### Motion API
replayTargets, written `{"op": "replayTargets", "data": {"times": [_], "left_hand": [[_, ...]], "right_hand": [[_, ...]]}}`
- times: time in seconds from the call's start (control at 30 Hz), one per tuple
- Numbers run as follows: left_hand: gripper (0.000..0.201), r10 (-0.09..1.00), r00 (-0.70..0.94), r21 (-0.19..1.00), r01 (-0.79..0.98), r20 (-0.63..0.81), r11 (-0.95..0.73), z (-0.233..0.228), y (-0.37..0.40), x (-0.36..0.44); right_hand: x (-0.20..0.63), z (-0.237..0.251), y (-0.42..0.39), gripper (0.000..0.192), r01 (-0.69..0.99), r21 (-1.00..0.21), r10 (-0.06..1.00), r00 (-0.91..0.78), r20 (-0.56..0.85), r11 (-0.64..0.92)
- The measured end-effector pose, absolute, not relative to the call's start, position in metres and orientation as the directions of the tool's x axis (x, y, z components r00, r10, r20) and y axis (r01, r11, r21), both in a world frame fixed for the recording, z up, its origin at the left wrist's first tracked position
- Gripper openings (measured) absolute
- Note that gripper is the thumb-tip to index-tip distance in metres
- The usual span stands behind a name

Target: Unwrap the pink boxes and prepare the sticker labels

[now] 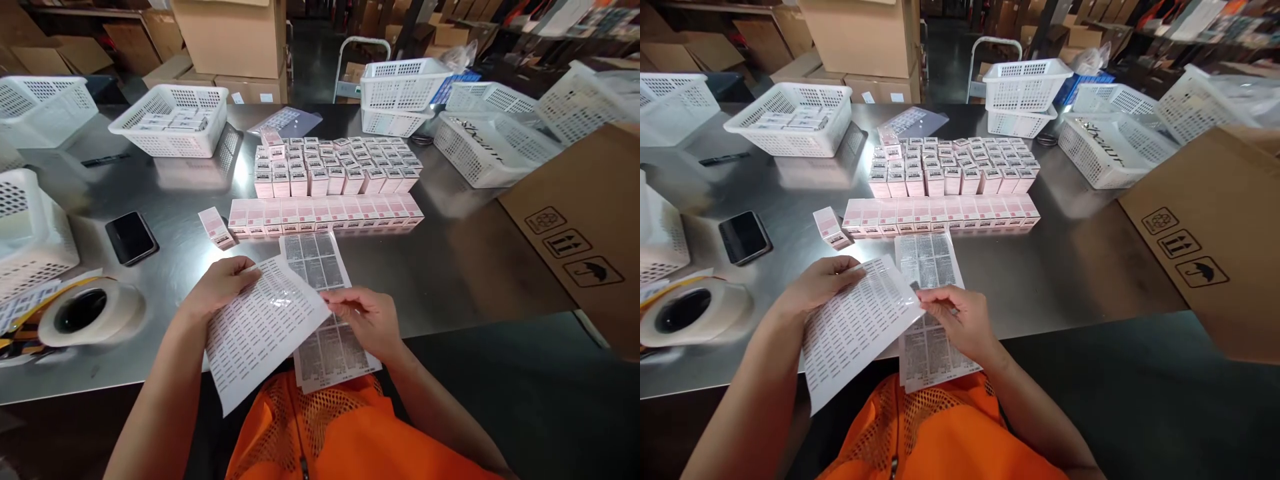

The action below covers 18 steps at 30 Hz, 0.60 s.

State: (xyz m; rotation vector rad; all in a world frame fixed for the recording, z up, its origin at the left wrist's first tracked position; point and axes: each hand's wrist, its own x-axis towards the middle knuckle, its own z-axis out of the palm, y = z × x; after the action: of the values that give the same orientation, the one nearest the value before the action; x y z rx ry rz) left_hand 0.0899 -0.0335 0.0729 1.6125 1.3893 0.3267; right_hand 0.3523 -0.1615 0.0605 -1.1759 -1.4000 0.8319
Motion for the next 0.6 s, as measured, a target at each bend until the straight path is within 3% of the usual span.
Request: {"op": "replayTargets", "data": {"times": [0.1,0.2,0.3,0.43,0.6], "left_hand": [[0.035,0.859,0.369,0.78,0.624,-0.355,0.054,0.071,-0.04,0.087],[0.031,0.761,0.561,0.816,0.573,-0.326,-0.073,0.065,-0.053,0.089],[0.018,0.602,0.782,0.845,0.425,-0.161,-0.326,0.054,-0.064,0.098],[0.008,0.429,0.903,0.725,0.302,-0.01,-0.619,0.033,-0.064,0.111],[0.006,0.35,0.935,0.697,0.288,-0.056,-0.657,0.004,-0.059,0.116]], "right_hand": [[0.358,0.059,-0.155,0.018,-0.077,-0.996,0.983,0.181,0.04,0.055],[0.37,0.052,-0.139,0.03,-0.178,-0.981,0.958,0.259,-0.122,-0.077],[0.377,0.043,-0.114,0.044,-0.14,-0.974,0.927,0.307,-0.215,-0.18],[0.366,0.03,-0.074,0.047,-0.031,-0.963,0.922,0.283,-0.266,-0.268],[0.335,0.012,-0.034,0.03,0.131,-0.911,0.908,0.221,-0.357,-0.39]]}}
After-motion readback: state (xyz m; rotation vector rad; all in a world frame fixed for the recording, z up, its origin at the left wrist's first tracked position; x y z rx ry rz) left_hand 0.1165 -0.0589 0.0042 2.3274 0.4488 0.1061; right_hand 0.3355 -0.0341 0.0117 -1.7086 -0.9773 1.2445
